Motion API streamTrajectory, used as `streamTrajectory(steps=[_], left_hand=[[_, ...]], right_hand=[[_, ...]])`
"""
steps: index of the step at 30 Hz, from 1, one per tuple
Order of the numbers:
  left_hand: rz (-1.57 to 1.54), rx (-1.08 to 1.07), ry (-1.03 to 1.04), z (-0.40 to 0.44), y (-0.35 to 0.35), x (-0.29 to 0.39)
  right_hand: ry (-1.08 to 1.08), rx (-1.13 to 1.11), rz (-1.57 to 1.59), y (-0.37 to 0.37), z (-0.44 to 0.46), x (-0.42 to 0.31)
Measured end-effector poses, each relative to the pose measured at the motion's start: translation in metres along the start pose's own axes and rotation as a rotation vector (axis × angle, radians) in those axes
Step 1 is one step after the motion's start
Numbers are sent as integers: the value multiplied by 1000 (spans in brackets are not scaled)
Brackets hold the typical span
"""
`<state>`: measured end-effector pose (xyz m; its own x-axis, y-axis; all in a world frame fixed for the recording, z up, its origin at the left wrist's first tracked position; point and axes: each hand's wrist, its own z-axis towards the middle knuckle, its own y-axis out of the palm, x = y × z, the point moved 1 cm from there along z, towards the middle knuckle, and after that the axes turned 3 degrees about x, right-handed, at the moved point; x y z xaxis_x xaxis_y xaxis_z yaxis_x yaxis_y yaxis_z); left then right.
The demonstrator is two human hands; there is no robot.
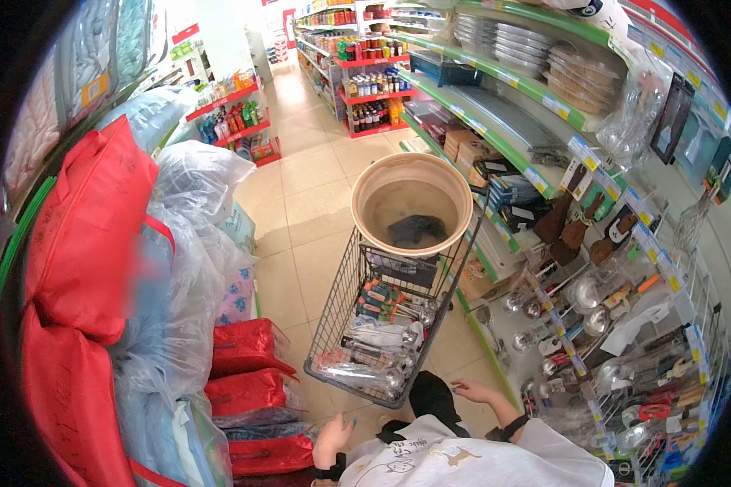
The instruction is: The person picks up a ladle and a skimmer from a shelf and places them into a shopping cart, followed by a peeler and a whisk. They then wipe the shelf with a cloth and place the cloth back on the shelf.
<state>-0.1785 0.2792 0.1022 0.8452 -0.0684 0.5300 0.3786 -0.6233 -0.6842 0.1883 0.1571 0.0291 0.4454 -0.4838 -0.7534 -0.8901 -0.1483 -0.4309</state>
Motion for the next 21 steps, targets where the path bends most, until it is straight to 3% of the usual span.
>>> streamTrajectory(steps=[4, 10, 12, 21], left_hand=[[28, -6, 14, 1, 5, -7], [39, -36, 66, 0, 5, 2], [74, -95, 19, 1, 2, 10], [-85, -146, 18, 5, 5, 6]], right_hand=[[-5, 17, 194, 12, 4, 20], [134, -3, 152, 4, -17, 5], [-6, 116, 97, 7, -20, 16], [53, 119, 69, 14, -29, 19]])
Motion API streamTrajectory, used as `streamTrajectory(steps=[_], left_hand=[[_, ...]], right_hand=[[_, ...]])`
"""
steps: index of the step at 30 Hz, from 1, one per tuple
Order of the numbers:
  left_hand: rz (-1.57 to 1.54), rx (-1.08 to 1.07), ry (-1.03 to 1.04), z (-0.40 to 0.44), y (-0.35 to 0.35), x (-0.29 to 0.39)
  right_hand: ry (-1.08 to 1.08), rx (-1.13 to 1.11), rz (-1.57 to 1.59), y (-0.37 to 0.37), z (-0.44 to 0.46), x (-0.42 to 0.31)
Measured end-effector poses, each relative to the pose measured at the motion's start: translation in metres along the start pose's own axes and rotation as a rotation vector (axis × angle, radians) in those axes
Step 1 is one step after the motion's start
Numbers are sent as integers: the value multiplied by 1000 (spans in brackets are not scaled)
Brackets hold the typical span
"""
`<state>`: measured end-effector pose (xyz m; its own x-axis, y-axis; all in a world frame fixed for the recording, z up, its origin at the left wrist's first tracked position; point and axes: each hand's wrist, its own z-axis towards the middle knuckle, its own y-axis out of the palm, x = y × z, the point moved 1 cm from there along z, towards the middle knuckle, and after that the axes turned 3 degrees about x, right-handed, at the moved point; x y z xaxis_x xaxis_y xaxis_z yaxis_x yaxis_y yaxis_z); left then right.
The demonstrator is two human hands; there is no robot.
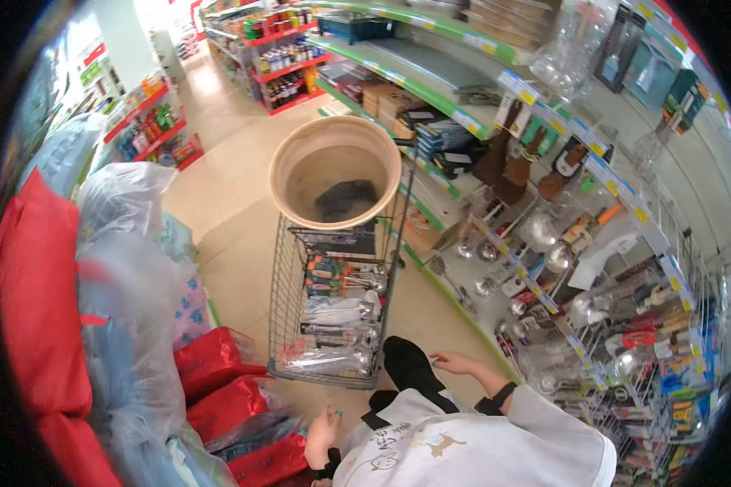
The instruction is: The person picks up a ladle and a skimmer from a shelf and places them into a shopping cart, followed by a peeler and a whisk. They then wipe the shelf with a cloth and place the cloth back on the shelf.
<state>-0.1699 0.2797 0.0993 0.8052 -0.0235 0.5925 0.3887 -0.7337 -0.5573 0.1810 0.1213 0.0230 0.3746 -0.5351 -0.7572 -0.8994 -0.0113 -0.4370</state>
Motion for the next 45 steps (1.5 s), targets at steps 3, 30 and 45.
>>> streamTrajectory(steps=[3, 30, 45], left_hand=[[91, 31, 39, -6, -10, 16], [-41, 223, -183, -1, -32, 32], [330, 676, 140, 144, -126, 258]], right_hand=[[-7, -42, -61, -1, 4, -5], [-830, 304, -226, -177, 135, -284], [-684, -170, -953, -188, 307, -293]])
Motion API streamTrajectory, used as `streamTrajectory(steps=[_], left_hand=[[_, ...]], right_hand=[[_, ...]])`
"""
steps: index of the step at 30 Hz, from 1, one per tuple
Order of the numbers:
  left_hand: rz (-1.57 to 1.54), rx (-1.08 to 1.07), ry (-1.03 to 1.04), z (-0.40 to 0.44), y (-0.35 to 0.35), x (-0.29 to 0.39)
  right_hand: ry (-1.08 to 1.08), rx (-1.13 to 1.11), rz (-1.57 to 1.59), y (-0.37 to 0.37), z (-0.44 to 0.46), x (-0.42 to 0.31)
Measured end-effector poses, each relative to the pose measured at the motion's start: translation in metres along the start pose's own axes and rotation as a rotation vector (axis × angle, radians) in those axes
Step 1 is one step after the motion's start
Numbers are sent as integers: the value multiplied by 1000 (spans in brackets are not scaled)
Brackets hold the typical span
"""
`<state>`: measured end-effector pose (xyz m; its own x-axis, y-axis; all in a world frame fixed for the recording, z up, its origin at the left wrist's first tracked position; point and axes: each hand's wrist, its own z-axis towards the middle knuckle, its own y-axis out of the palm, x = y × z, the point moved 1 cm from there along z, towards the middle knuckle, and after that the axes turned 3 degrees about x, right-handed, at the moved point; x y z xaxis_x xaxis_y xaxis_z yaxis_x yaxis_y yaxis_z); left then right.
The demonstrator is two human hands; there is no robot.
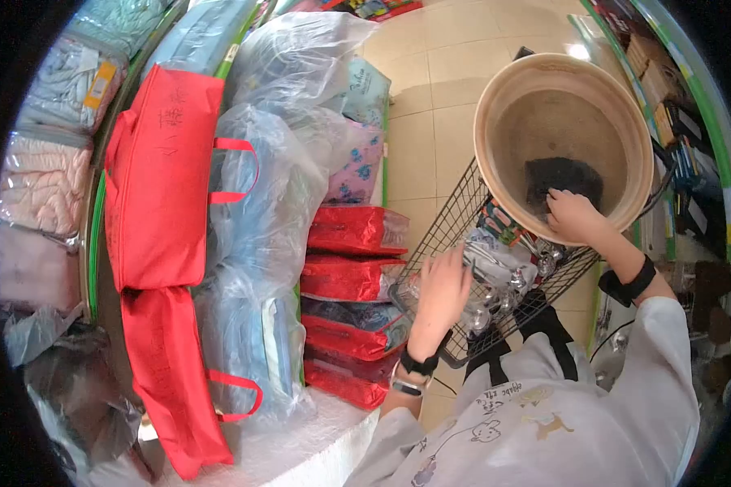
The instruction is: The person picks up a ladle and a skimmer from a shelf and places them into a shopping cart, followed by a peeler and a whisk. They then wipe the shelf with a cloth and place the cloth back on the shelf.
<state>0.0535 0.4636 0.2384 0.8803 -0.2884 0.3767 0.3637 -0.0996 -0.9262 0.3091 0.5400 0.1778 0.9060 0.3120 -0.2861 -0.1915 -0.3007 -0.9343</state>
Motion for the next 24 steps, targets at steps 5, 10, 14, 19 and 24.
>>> streamTrajectory(steps=[5, 10, 14, 19, 24], left_hand=[[1, 133, 148, 62, 21, 42], [-290, 217, 251, 115, 39, 97], [-388, 206, 193, 141, 58, 106], [-368, 241, 193, 150, 47, 116], [-348, 239, 174, 158, 20, 141]], right_hand=[[-242, 176, 439, -39, -7, 23], [-316, 271, 718, -88, -28, 35], [-303, 279, 774, -119, -44, 44], [-168, 367, 852, -105, -46, 68], [-78, 508, 875, -94, -46, 58]])
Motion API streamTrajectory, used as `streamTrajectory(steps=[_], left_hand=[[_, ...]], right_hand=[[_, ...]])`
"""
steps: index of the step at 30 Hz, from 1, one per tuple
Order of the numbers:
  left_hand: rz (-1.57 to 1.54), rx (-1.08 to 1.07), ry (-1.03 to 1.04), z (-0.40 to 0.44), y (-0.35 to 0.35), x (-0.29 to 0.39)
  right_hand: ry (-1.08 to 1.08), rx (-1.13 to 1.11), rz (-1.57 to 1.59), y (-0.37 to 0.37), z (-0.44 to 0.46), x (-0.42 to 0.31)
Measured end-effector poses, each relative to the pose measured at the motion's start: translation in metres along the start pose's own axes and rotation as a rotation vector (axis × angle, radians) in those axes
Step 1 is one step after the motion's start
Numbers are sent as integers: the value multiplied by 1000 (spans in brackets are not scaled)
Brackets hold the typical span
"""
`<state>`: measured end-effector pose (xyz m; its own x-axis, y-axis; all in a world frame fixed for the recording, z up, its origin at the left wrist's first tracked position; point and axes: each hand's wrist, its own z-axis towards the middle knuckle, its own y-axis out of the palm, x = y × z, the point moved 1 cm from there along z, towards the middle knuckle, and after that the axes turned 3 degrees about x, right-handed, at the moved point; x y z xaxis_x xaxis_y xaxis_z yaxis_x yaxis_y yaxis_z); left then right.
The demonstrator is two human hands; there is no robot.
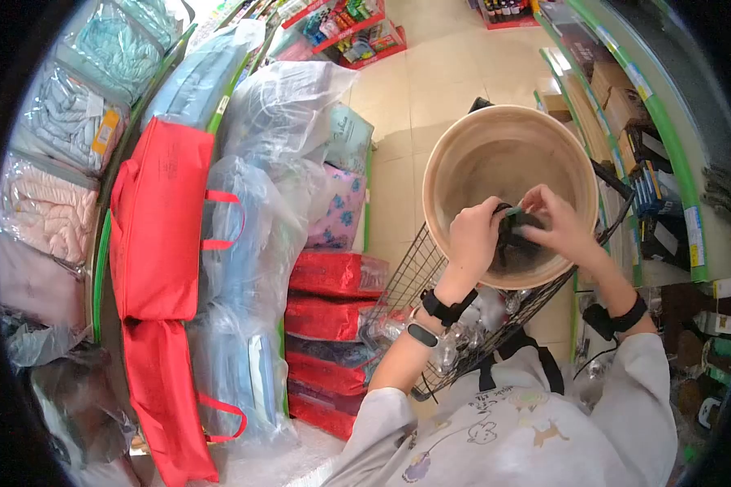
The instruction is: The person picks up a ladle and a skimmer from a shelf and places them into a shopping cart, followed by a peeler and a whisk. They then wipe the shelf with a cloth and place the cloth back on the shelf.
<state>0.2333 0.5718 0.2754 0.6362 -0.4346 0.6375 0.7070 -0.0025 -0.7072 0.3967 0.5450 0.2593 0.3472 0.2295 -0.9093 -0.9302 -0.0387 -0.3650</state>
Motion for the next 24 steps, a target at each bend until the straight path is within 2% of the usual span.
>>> streamTrajectory(steps=[5, 7, 9, 13, 15, 17, 19, 21, 22, 24], left_hand=[[-9, 41, 73, 11, -16, 23], [7, 55, 72, 15, -21, 22], [-4, 76, 86, 17, -21, 17], [-6, 77, 84, 19, -20, 8], [3, 104, 60, 21, -19, 5], [-37, 114, 46, 22, -24, 7], [-64, 189, 23, 25, -28, 6], [-51, 175, 6, 27, -30, 6], [-81, 173, 19, 28, -27, 7], [-115, 137, -104, 29, -20, 6]], right_hand=[[89, 25, -48, 12, 4, 4], [23, -52, -330, 8, 9, 3], [41, -36, -383, 4, 9, -3], [66, 45, -641, 2, 16, 9], [-55, 143, -734, -3, 17, 16], [-73, 183, -803, -9, 19, 20], [42, 140, -795, -16, 19, 17], [105, 127, -575, -19, 21, 23], [48, 146, -438, -18, 23, 26], [-7, 156, -203, -16, 26, 19]])
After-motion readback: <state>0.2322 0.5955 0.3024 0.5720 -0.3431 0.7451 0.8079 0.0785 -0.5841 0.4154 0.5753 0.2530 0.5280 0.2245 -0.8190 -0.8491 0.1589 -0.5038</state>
